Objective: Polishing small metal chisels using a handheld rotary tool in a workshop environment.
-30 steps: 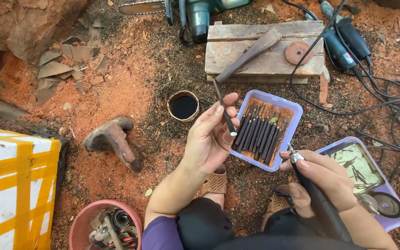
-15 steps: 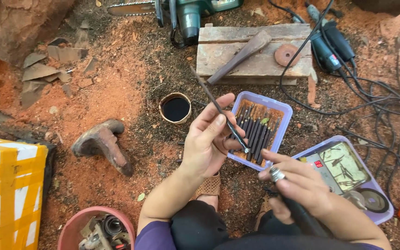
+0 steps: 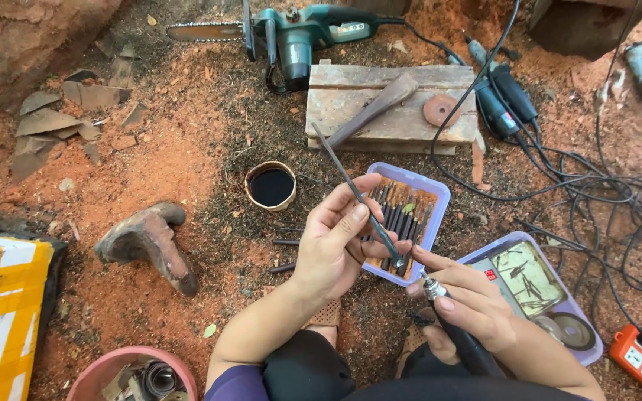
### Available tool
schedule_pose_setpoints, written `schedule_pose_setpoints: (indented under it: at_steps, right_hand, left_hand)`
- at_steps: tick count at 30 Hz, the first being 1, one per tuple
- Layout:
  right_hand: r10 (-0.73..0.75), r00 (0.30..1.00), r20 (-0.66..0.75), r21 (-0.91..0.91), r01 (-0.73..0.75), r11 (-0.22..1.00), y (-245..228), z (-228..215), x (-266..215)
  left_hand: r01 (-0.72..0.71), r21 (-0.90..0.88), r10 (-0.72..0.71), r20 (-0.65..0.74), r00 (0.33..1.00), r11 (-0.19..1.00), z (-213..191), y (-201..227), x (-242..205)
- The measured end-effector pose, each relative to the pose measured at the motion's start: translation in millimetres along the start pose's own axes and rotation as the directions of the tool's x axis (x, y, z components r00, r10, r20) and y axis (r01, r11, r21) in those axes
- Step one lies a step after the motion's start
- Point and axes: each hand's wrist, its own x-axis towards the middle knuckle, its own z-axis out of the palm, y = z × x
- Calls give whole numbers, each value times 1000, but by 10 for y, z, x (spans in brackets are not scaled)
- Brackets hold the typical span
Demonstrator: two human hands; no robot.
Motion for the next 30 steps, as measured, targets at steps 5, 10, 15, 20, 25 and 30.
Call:
schedule_pose_setpoints:
  at_steps: [5,10,15,20,25,30]
  right_hand:
    - [-12,1000,25,-21,13,1000,-5,-2,-2]
    - [27,998,63,-29,-25,999,-45,-54,10]
    - [47,996,75,-53,-43,998,-51,-63,68]
    - [73,996,46,-37,-72,997,-30,-33,92]
    - [84,996,14,-43,-84,996,-27,16,89]
    - [80,997,-23,-42,-81,996,-26,54,97]
  left_hand:
    - [-30,93,30,-3,1000,995,-10,-17,-11]
    - [-58,117,59,0,998,991,17,-34,-54]
    - [-60,125,63,-13,998,990,28,-48,-31]
    - [-71,103,74,-22,997,992,2,-66,-8]
    - [-68,87,70,-29,997,994,-3,-71,-3]
    - [-67,108,70,-24,997,992,-19,-76,-6]
